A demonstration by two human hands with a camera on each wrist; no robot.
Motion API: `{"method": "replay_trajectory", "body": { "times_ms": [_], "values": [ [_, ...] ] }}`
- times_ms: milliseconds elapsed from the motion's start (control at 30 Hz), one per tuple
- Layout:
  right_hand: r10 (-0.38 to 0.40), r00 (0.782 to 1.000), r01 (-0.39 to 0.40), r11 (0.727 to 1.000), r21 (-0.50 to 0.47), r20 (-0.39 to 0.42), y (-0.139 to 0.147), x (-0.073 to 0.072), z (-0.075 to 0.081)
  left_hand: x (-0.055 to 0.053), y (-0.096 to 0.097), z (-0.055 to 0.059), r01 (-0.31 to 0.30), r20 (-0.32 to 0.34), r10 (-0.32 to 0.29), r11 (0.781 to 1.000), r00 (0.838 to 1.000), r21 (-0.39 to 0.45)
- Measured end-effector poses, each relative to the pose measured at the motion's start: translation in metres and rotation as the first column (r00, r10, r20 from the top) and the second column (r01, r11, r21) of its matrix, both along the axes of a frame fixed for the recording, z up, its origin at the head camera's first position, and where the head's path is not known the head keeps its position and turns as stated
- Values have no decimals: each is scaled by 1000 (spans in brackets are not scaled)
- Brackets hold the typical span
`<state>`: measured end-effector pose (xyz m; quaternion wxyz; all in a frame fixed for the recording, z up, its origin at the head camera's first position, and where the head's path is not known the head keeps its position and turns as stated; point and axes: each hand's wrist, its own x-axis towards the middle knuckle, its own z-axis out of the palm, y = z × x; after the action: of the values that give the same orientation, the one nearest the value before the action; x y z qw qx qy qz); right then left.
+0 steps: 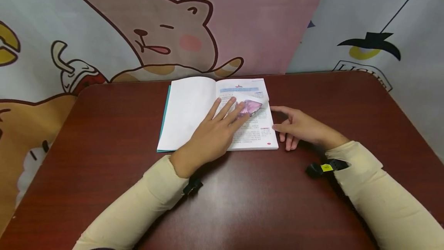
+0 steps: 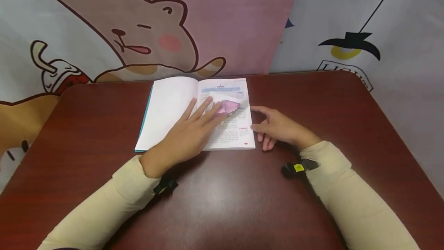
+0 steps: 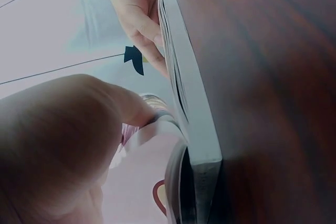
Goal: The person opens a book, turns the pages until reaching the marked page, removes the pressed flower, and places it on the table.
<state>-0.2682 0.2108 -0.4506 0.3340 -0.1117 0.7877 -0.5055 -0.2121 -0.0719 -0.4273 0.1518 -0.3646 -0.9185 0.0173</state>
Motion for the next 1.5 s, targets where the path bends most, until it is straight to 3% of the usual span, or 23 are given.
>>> {"method": "replay_trajectory", "body": {
  "times_ms": [367, 633, 800, 900, 1500],
  "values": [
    [-1, 1000, 1, 1000, 2, 0, 0, 0, -1, 0, -2, 0, 19, 10, -19, 1000, 1000, -24],
    [2, 1000, -3, 1000, 7, 20, 0, 1, -1, 1, -2, -1, 33, 65, -31, 999, 997, -38],
    [-16, 1000, 16, 1000, 17, 2, -1, 1, 0, 0, -3, -2, 1, 32, 0, 1000, 999, -26],
    [-6, 1000, 6, 1000, 13, 11, -1, 1, -1, 1, -3, -2, -21, 48, 22, 1000, 999, -22],
    [-7, 1000, 7, 1000, 16, -5, 0, 0, -2, 1, -5, -4, -46, 28, 47, 998, 998, -43]
  ]
}}
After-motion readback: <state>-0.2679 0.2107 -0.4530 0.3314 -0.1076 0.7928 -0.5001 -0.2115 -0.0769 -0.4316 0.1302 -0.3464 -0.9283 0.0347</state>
